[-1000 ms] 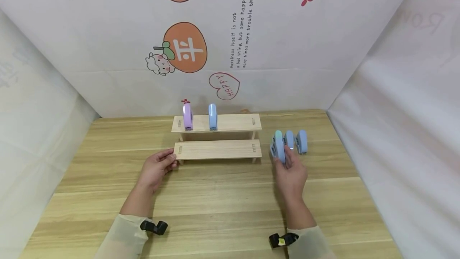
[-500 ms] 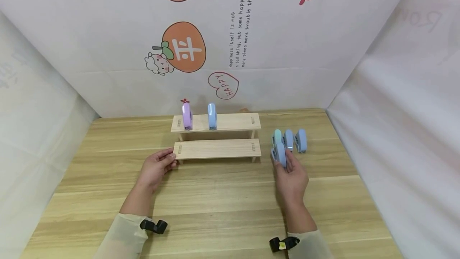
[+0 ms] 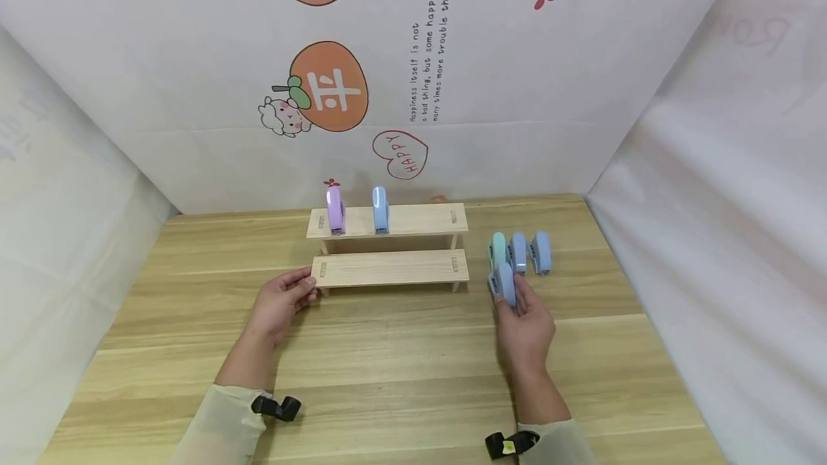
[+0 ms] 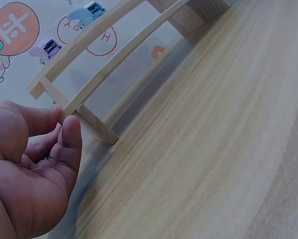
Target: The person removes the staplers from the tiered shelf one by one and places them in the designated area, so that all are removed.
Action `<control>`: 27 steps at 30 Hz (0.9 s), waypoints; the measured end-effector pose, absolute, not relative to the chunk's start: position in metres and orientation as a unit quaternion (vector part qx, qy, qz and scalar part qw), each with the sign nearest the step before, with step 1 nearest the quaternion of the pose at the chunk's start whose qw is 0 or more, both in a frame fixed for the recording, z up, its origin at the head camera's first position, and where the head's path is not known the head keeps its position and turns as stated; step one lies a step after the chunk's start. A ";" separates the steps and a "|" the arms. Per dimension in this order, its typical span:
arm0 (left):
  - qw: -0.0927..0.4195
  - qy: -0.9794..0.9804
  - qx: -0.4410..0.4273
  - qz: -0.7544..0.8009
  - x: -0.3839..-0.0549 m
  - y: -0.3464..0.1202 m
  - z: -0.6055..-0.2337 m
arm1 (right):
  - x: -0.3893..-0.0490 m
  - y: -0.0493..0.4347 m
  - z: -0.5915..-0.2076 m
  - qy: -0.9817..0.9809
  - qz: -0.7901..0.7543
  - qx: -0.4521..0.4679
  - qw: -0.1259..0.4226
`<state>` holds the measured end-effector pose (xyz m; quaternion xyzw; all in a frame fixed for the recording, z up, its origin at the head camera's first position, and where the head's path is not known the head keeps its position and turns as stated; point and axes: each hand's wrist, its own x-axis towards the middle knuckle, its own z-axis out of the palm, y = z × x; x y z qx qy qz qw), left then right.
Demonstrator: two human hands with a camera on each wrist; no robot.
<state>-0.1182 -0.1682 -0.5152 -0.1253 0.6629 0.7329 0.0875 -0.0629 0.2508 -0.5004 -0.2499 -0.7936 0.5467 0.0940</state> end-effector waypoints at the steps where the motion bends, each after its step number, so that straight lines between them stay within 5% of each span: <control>1: 0.087 0.663 -0.126 0.733 -0.118 -0.168 -0.515 | -0.063 0.251 -0.500 -0.794 0.546 -0.251 0.094; 27: 0.088 0.664 -0.125 0.732 -0.120 -0.168 -0.519 | -0.064 0.256 -0.510 -0.770 0.573 -0.274 0.065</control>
